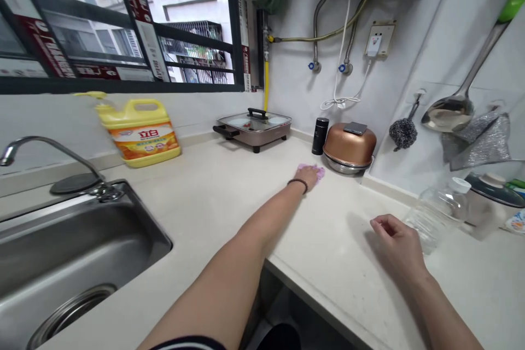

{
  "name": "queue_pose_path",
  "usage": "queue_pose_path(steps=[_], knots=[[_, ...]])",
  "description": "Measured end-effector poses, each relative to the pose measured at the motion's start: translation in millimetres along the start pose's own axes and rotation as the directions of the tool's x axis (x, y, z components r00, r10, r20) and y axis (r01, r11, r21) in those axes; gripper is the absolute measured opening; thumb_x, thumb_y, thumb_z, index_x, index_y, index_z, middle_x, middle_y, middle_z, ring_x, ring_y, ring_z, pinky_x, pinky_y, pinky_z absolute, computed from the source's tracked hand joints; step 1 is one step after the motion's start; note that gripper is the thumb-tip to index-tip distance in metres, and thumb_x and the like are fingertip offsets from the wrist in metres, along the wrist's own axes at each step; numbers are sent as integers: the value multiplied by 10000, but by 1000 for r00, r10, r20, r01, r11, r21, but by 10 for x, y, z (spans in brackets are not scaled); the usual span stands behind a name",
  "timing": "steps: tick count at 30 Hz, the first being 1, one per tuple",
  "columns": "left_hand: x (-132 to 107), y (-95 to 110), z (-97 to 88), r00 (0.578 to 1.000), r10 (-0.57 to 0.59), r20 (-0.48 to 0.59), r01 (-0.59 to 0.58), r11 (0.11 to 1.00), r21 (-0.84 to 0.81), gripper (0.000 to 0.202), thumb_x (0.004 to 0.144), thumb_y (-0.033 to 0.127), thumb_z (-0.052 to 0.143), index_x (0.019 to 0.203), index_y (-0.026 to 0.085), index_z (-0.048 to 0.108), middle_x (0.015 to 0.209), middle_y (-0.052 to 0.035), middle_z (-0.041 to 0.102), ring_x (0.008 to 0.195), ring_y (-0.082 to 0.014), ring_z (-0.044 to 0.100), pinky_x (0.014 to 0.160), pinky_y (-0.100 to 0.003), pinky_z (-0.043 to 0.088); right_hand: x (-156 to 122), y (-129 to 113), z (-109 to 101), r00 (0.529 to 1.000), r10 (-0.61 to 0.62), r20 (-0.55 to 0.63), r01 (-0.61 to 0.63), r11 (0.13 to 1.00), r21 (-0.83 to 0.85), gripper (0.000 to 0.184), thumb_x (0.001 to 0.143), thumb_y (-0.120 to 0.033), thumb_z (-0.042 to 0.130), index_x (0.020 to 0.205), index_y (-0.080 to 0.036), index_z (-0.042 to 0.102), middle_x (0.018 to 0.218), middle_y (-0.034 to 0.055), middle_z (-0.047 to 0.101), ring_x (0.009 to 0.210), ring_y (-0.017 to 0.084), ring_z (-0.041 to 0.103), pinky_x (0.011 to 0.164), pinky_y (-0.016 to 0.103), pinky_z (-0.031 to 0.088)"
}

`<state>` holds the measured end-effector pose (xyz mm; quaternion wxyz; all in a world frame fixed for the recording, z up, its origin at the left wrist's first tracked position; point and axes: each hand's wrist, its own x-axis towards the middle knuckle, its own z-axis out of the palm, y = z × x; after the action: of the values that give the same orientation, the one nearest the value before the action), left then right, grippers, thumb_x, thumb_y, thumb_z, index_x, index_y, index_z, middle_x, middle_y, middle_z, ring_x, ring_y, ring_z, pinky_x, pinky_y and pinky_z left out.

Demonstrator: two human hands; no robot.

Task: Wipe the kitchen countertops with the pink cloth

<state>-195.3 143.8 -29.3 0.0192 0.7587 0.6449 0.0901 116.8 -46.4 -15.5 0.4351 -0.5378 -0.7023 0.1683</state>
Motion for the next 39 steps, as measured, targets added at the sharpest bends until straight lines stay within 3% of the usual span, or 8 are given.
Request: queue_pose_path(steps=[2, 6, 11, 19, 24, 32, 36, 39], knots=[[5, -378, -88, 995, -91, -29, 92, 994, 50, 496, 1030, 300, 415, 1514, 352, 512, 1679, -33, 399, 1480, -240, 436, 1202, -439, 315, -17, -37, 22, 1000, -14, 17, 14, 1000, -6, 366, 893, -568, 606, 823, -232, 735, 688, 6, 675, 609, 177, 584, 572, 283, 439], [-7, -983, -181, 965, -252, -77, 259, 962, 89, 474, 1039, 309, 393, 1493, 275, 526, 1595, -131, 499, 1417, -280, 497, 1176, -482, 326, -72, -116, 71, 997, -70, 26, 71, 997, -17, 368, 917, -569, 591, 802, -246, 723, 616, -9, 617, 545, 162, 529, 532, 277, 417], [192, -1193, -154, 945, -313, -96, 324, 937, 130, 469, 1017, 364, 448, 1464, 252, 536, 1497, -167, 579, 1363, -289, 538, 1147, -501, 361, -126, -191, 201, 987, -141, 79, 143, 990, -22, 312, 944, -505, 572, 820, -258, 719, 612, -11, 611, 543, 160, 528, 540, 273, 419], [684, -914, -39, 982, -179, -57, 185, 975, 122, 494, 1053, 323, 337, 1509, 278, 520, 1557, -118, 542, 1411, -259, 517, 1154, -440, 381, -134, -203, 270, 974, -163, 158, 170, 985, -27, 244, 963, -429, 572, 842, -271, 713, 627, -33, 605, 554, 145, 530, 560, 263, 406], [769, -595, 38, 998, -57, -4, 57, 994, 93, 512, 1070, 312, 304, 1549, 306, 484, 1607, -56, 498, 1440, -216, 491, 1165, -383, 388, -103, -158, 253, 976, -138, 167, 145, 989, -31, 246, 954, -435, 573, 836, -267, 709, 625, -33, 604, 553, 148, 526, 567, 269, 391], [418, -241, 54, 985, 160, 58, -163, 986, 46, 508, 1086, 332, 336, 1575, 282, 466, 1663, -32, 426, 1522, -189, 386, 1241, -335, 298, -14, -61, 213, 988, -47, 148, 53, 998, -33, 302, 920, -498, 565, 804, -255, 701, 592, -24, 584, 542, 161, 502, 567, 292, 360], [150, 6, 130, 936, 347, 67, -345, 938, -29, 538, 1070, 320, 313, 1579, 245, 467, 1690, -34, 375, 1553, -211, 334, 1279, -374, 232, 17, -32, 213, 988, -20, 156, 23, 999, -22, 325, 887, -524, 551, 792, -252, 701, 594, -14, 595, 551, 169, 505, 583, 299, 362], [-38, 271, 223, 888, 456, 56, -451, 889, -82, 540, 1061, 344, 311, 1579, 304, 460, 1688, -7, 377, 1550, -223, 340, 1275, -434, 238, 31, -20, 227, 986, -7, 164, 11, 1000, -26, 341, 867, -546, 544, 785, -255, 700, 594, -13, 592, 559, 174, 505, 590, 301, 355]])
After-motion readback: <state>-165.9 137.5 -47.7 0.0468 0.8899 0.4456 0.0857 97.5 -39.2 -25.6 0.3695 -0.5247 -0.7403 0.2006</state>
